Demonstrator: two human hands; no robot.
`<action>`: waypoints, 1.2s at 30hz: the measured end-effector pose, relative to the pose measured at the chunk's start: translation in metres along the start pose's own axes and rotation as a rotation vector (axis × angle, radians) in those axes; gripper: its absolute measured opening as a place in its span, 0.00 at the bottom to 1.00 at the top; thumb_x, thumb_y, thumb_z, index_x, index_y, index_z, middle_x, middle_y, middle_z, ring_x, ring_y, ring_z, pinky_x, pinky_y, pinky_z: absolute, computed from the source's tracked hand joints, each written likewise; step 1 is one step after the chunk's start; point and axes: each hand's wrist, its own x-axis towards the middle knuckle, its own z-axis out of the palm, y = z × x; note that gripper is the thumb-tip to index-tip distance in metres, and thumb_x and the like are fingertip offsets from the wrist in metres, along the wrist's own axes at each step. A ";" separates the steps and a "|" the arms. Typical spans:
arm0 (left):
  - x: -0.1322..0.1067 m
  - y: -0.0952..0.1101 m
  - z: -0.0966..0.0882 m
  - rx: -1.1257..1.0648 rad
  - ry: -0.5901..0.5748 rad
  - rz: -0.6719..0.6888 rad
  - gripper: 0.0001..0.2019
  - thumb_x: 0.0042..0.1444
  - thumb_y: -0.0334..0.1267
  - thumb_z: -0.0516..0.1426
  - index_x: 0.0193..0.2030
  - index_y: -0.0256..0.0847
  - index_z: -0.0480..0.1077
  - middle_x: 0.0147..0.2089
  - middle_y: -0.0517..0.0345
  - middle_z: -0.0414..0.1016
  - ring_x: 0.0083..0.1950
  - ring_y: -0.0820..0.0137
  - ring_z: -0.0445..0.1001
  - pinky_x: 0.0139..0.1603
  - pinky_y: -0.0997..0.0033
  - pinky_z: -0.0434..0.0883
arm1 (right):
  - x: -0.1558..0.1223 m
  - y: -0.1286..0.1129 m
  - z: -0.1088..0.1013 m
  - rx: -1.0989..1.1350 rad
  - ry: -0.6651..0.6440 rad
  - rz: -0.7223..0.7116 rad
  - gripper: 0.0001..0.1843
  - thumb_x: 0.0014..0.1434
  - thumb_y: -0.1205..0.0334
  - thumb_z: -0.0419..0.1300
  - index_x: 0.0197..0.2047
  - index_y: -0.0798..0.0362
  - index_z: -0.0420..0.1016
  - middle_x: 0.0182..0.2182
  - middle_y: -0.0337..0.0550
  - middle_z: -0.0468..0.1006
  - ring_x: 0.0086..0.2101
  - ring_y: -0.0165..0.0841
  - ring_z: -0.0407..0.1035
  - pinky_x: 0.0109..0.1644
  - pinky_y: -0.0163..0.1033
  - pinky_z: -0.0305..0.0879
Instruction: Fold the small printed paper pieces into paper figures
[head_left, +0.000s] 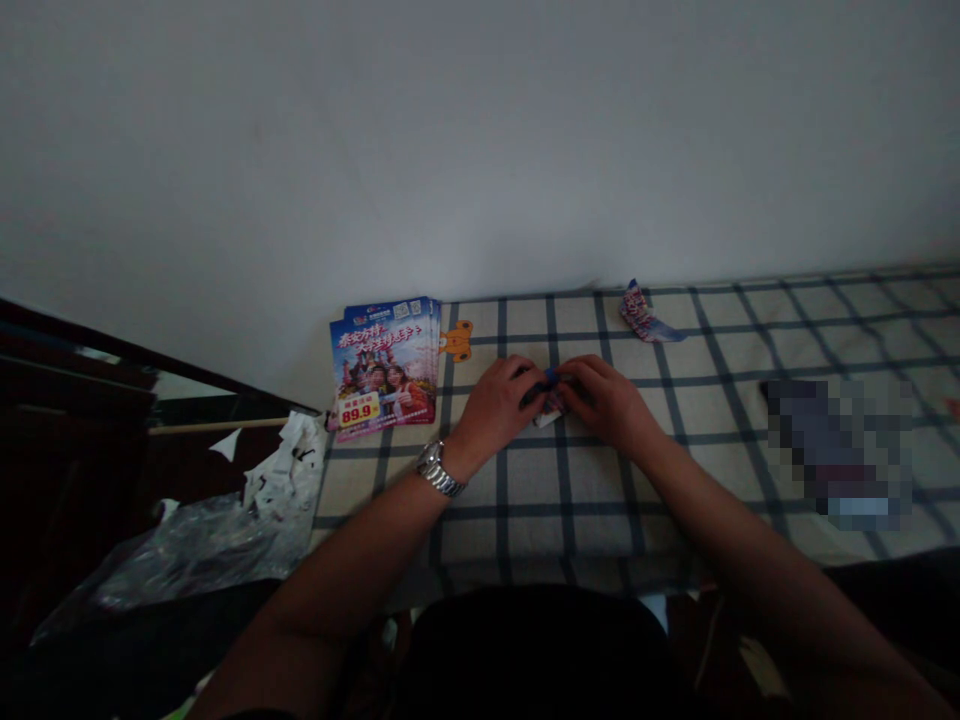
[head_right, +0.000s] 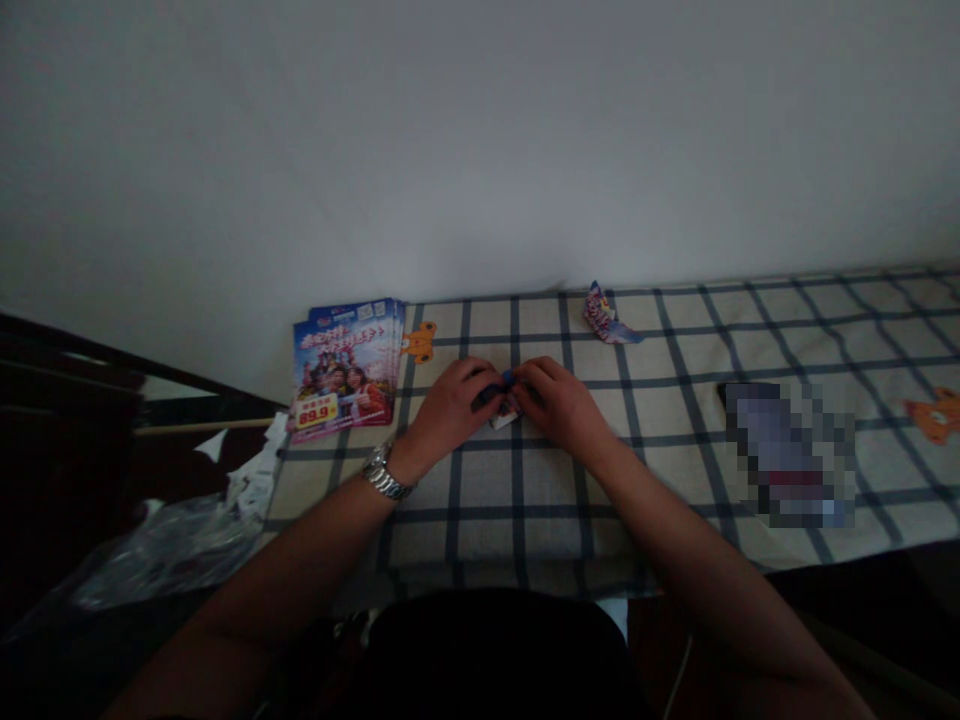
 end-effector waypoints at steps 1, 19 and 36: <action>0.000 0.000 0.000 0.004 -0.001 0.003 0.09 0.67 0.35 0.62 0.52 0.43 0.75 0.54 0.52 0.73 0.54 0.61 0.72 0.57 0.57 0.74 | 0.000 0.001 0.001 -0.006 0.003 -0.011 0.12 0.71 0.62 0.58 0.55 0.48 0.76 0.48 0.50 0.78 0.47 0.42 0.77 0.52 0.49 0.77; -0.002 0.005 0.001 0.143 -0.018 -0.038 0.21 0.65 0.49 0.64 0.59 0.41 0.72 0.52 0.49 0.72 0.53 0.56 0.71 0.56 0.52 0.73 | 0.000 0.007 0.004 0.025 0.000 0.008 0.07 0.69 0.62 0.61 0.47 0.49 0.80 0.44 0.49 0.79 0.44 0.42 0.76 0.50 0.49 0.76; -0.004 0.001 0.003 -0.152 0.019 0.073 0.19 0.68 0.42 0.62 0.63 0.48 0.66 0.59 0.52 0.66 0.57 0.63 0.74 0.60 0.57 0.78 | 0.000 0.007 -0.002 0.148 0.008 0.262 0.12 0.66 0.57 0.63 0.52 0.49 0.79 0.35 0.43 0.82 0.32 0.37 0.75 0.40 0.43 0.73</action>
